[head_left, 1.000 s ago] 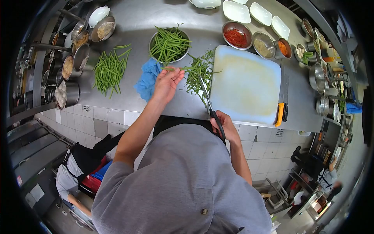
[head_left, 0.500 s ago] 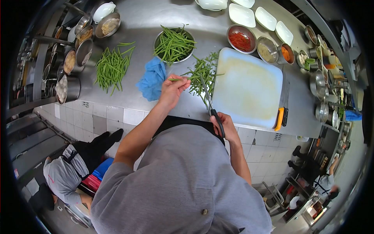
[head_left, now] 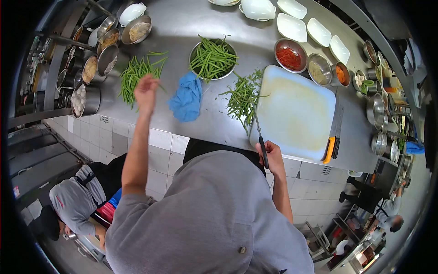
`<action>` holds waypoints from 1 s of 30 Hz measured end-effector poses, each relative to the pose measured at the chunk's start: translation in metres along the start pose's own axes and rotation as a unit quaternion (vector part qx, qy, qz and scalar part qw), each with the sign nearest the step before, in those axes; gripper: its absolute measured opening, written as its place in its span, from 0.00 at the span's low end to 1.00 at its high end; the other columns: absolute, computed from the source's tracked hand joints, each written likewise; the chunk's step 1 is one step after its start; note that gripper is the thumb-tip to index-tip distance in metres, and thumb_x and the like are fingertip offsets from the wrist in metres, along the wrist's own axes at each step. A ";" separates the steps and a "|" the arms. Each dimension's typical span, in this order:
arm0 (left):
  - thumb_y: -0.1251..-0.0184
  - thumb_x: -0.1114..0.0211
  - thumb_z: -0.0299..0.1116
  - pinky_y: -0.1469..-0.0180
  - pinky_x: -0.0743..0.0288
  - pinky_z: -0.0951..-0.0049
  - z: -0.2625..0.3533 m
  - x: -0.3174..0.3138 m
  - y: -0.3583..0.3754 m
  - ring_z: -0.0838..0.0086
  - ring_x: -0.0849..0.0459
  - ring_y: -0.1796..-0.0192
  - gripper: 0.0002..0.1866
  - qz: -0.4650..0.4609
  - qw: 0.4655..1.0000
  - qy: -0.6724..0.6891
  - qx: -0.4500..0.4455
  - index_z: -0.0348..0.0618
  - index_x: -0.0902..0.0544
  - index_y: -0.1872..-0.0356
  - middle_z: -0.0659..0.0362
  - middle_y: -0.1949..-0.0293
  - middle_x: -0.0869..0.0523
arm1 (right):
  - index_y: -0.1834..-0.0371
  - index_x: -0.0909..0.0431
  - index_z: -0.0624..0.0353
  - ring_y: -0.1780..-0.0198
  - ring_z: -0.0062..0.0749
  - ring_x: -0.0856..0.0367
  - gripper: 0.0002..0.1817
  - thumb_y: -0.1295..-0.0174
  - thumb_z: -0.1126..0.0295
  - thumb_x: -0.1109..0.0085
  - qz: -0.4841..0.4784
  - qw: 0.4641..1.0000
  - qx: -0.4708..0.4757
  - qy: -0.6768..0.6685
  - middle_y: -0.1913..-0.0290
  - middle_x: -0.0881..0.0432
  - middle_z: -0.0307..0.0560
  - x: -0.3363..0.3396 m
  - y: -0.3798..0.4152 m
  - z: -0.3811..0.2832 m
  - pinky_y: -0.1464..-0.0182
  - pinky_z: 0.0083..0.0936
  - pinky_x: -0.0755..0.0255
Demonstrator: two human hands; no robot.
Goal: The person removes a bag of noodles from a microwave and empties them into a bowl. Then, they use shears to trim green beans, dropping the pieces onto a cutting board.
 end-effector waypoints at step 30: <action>0.36 0.34 0.25 0.59 0.21 0.65 0.132 -0.172 0.028 0.59 0.14 0.64 0.09 -0.218 0.915 -0.270 -0.208 0.35 0.14 0.56 0.51 0.63 0.14 | 0.80 0.36 0.55 0.75 0.17 0.40 0.27 0.42 0.54 0.24 0.036 0.995 0.062 0.070 0.81 0.35 0.31 0.009 0.008 -0.007 0.74 0.20 0.42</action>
Point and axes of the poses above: each hand's wrist, its own y-axis away from the middle knuckle, its own x-axis out of the back of the hand, z = x × y, the point moved 8 cm from there along -y, towards the middle knuckle
